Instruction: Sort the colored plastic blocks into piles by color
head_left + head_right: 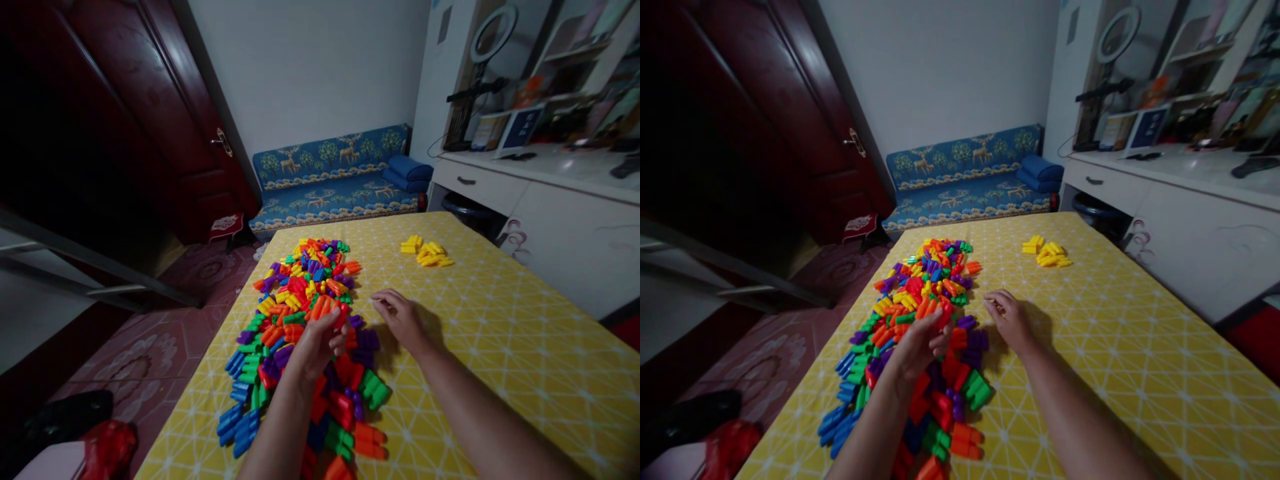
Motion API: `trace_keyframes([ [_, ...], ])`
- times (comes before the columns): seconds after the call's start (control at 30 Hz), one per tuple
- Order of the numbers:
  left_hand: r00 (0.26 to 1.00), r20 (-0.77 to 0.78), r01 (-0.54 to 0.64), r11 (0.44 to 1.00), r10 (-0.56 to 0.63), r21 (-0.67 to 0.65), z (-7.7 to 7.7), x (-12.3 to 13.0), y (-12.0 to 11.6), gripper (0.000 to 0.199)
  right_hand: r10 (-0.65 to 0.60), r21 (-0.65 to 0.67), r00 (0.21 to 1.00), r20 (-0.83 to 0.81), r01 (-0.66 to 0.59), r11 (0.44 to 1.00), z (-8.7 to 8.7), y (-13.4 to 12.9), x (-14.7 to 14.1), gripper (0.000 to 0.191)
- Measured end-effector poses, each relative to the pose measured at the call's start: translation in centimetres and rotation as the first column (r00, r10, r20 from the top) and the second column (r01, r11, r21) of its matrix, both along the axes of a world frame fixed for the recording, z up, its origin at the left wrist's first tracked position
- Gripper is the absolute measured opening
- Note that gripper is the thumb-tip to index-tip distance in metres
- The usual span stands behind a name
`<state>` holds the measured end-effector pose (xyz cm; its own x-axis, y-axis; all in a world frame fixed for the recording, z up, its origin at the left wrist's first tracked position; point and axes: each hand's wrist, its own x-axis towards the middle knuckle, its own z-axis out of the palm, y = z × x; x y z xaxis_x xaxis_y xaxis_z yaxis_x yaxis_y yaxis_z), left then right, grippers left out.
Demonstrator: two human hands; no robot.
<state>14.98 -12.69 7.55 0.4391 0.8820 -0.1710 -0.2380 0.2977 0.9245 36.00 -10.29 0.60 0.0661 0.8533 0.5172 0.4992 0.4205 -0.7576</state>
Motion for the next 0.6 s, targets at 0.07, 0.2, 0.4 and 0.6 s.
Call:
trace_keyframes([
  [0.07,0.995,-0.099,-0.025,0.998,0.031,0.060,-0.8,0.2,0.3,0.036,0.044,-0.035,0.998,0.044,-0.042,0.999,0.4,-0.3,-0.5,0.017],
  [0.2,0.794,-0.456,-0.177,0.870,0.403,0.460,-1.7,-0.6,1.3,0.031,0.034,-0.105,0.980,0.198,-0.013,0.994,1.4,-0.8,-0.8,0.021],
  [0.4,0.279,-0.631,0.122,0.625,0.724,0.771,-1.2,-3.9,2.6,0.063,-0.015,-0.150,0.943,0.333,0.069,0.986,1.9,-1.2,-0.5,0.017],
  [0.6,0.172,-0.682,0.240,0.641,0.711,0.729,0.0,-6.3,7.5,0.070,-0.036,-0.147,0.928,0.370,0.097,0.984,1.1,-1.1,-0.2,0.016],
])
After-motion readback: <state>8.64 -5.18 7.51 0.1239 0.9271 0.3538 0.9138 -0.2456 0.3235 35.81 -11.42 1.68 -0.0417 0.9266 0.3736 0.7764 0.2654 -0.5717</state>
